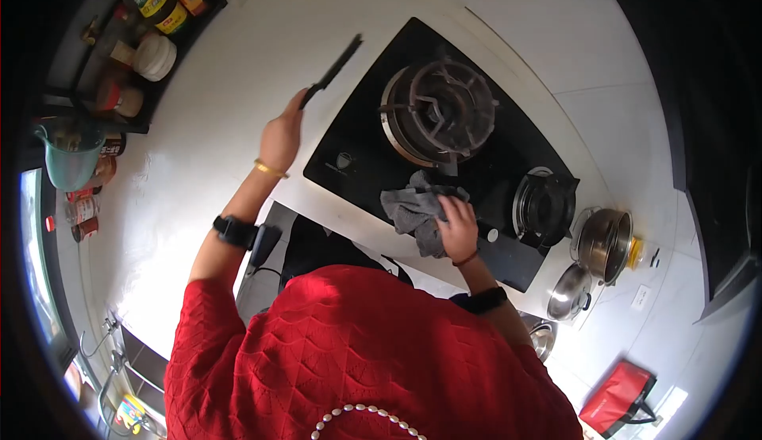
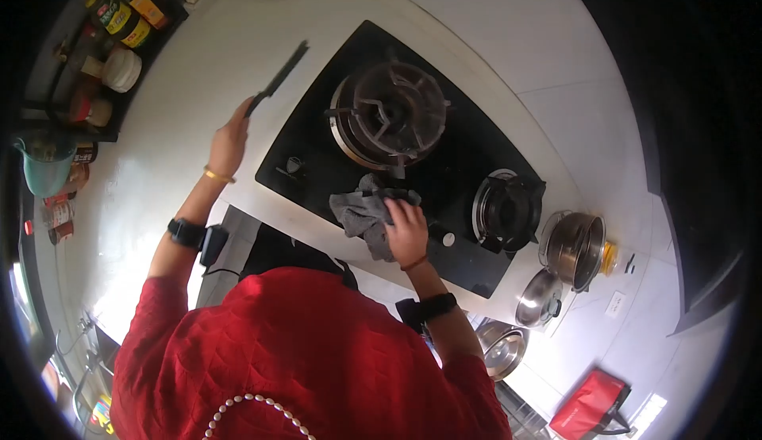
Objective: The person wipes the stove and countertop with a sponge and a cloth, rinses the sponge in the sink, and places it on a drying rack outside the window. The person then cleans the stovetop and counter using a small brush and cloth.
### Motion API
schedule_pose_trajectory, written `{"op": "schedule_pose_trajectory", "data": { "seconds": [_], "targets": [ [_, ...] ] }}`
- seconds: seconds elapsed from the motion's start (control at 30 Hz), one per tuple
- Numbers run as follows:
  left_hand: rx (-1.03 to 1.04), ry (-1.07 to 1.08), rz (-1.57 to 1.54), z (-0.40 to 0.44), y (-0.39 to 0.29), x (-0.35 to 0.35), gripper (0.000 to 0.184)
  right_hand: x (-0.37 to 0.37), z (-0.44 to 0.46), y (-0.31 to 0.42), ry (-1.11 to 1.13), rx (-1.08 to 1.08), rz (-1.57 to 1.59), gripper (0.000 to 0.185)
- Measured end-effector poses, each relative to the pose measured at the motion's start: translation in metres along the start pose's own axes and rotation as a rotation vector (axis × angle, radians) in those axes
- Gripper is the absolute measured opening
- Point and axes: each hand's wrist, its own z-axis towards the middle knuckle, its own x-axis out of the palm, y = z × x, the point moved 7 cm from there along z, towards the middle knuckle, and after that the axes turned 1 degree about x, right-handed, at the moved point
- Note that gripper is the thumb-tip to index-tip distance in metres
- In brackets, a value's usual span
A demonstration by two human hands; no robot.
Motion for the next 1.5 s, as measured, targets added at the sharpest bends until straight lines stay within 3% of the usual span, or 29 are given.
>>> {"op": "schedule_pose_trajectory", "data": {
  "seconds": [0.1,0.13,0.17,0.2,0.3,0.37,0.43,0.47,0.53,0.6,0.67,0.83,0.97,1.1,1.2,1.27,1.33,1.43,1.5],
  "targets": [
    [-0.045,-0.022,-0.041,-0.029,0.007,-0.031,0.038,-0.054,-0.018,-0.030,-0.162,0.342,0.185,0.036],
    [-0.061,-0.022,-0.028,-0.038,0.009,-0.039,0.037,-0.071,-0.028,-0.052,-0.204,0.464,0.241,0.039],
    [-0.079,-0.022,-0.016,-0.047,0.011,-0.045,0.037,-0.091,-0.033,-0.075,-0.347,0.452,0.165,0.041],
    [-0.098,-0.026,-0.006,-0.055,0.011,-0.050,0.037,-0.116,-0.030,-0.091,-0.314,0.576,0.184,0.041],
    [-0.153,-0.014,0.000,-0.080,0.012,-0.055,0.035,-0.149,-0.008,-0.162,-0.363,0.580,0.335,0.047],
    [-0.183,0.001,-0.022,-0.095,0.012,-0.051,0.035,-0.121,0.025,-0.208,-0.259,0.425,0.067,0.059],
    [-0.185,0.069,-0.025,-0.110,-0.001,-0.050,0.036,-0.059,0.039,-0.221,0.301,0.700,-0.489,0.068],
    [-0.189,0.098,-0.024,-0.117,-0.006,-0.049,0.036,-0.063,0.044,-0.174,0.304,0.915,-0.518,0.065],
    [-0.071,0.088,-0.008,-0.137,-0.009,-0.050,0.038,-0.041,0.051,-0.172,0.228,0.858,-0.633,0.060],
    [-0.205,0.170,0.015,-0.155,-0.001,-0.053,0.038,-0.023,0.054,-0.159,0.222,0.742,-0.606,0.057],
    [-0.190,0.121,-0.013,-0.170,0.010,-0.054,0.037,-0.019,0.050,-0.142,0.138,0.621,-0.621,0.049],
    [-0.221,0.163,-0.022,-0.163,0.012,-0.049,0.036,0.001,0.053,-0.083,0.163,0.304,-0.473,0.033],
    [-0.107,0.165,-0.046,-0.140,0.002,-0.044,0.036,0.010,0.044,-0.042,0.115,0.101,-0.304,0.032],
    [-0.050,0.168,-0.039,-0.130,0.005,-0.054,0.037,0.014,0.039,-0.027,0.224,-0.102,-0.044,0.024],
    [-0.046,0.141,0.001,-0.132,0.024,-0.071,0.037,-0.027,0.038,-0.043,-0.003,0.100,0.075,0.028],
    [-0.119,0.132,0.005,-0.135,0.030,-0.088,0.037,-0.053,0.037,-0.065,-0.054,0.142,-0.038,0.036],
    [-0.187,0.124,-0.013,-0.141,0.041,-0.096,0.037,-0.044,0.025,-0.116,-0.055,0.345,-0.189,0.045],
    [-0.192,0.094,-0.043,-0.148,0.053,-0.098,0.037,-0.007,0.021,-0.148,0.164,0.642,-0.367,0.054],
    [-0.200,0.120,-0.055,-0.154,0.055,-0.098,0.037,0.012,0.036,-0.114,0.248,0.555,-0.420,0.056]
  ]
}}
